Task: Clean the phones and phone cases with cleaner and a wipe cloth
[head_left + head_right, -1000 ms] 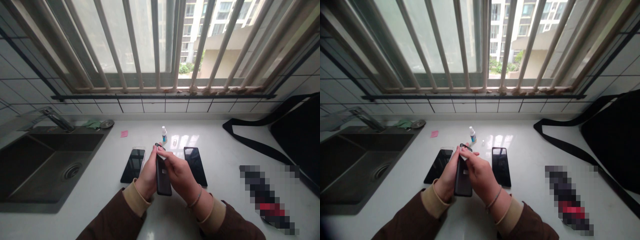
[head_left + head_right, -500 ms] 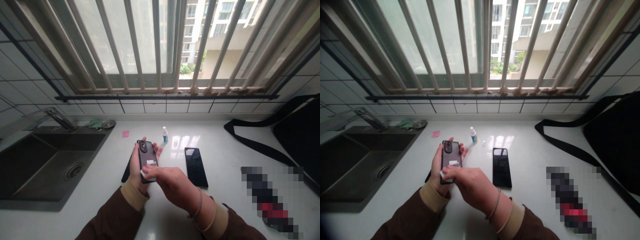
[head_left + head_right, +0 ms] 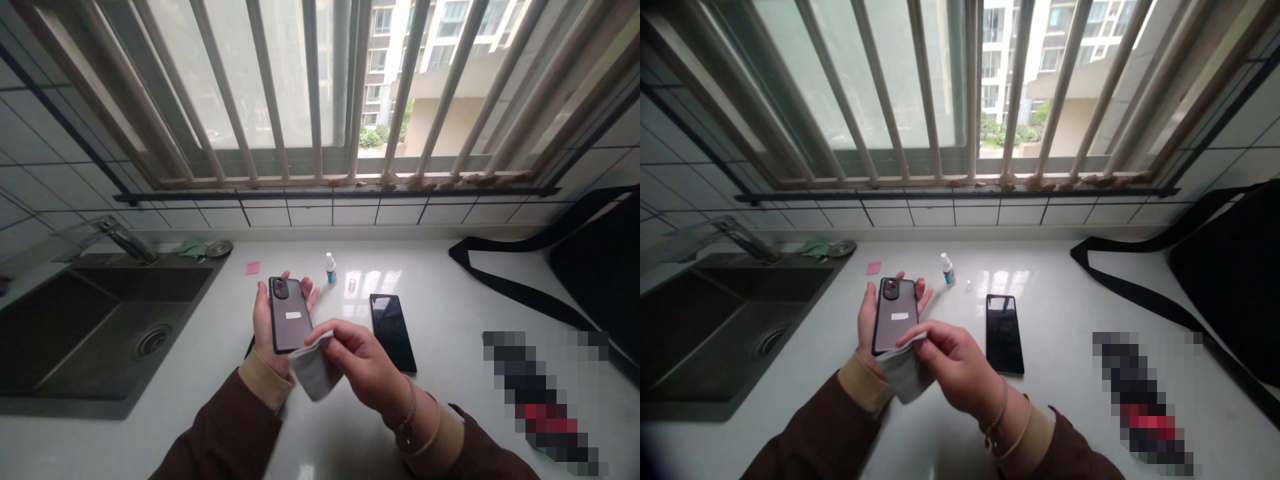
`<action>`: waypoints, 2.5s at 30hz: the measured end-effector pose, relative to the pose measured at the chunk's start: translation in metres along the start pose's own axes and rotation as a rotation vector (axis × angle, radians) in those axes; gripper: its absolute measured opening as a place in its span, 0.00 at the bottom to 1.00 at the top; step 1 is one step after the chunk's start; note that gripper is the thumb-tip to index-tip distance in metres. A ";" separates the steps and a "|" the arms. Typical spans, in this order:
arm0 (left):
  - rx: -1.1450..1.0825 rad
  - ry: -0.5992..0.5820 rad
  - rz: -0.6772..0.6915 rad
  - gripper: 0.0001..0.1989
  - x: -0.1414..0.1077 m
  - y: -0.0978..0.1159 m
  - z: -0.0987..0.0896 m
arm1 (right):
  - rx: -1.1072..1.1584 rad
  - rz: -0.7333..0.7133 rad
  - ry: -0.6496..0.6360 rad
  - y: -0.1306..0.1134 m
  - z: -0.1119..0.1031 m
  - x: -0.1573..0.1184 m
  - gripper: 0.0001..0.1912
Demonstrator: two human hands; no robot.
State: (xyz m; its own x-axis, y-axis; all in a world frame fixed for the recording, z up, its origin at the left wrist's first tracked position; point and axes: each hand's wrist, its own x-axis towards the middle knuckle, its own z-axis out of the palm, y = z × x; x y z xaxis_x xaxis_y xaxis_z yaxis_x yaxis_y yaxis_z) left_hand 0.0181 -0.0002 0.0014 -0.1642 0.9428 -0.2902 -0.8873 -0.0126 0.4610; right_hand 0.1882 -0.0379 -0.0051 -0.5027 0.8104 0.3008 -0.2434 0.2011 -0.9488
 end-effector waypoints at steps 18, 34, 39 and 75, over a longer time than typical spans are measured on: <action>0.110 -0.249 -0.403 0.22 -0.009 -0.028 0.004 | -0.842 -0.355 0.265 0.015 -0.016 0.009 0.25; 0.085 -0.001 -0.093 0.17 0.001 0.002 0.004 | -0.663 -0.424 -0.161 -0.011 0.004 -0.005 0.22; 0.122 -0.015 -0.098 0.19 -0.002 0.002 0.009 | -0.490 -0.384 0.023 -0.016 0.004 -0.007 0.19; 0.186 -0.005 0.067 0.24 0.013 0.013 0.001 | -0.295 -0.226 0.159 -0.008 -0.011 -0.001 0.11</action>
State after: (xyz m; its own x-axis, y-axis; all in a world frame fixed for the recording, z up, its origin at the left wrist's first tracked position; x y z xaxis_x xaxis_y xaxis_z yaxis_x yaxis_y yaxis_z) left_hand 0.0049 0.0119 0.0040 -0.2176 0.9436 -0.2494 -0.7793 -0.0142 0.6264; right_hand 0.2001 -0.0340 0.0007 -0.3236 0.7978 0.5087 -0.0736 0.5148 -0.8542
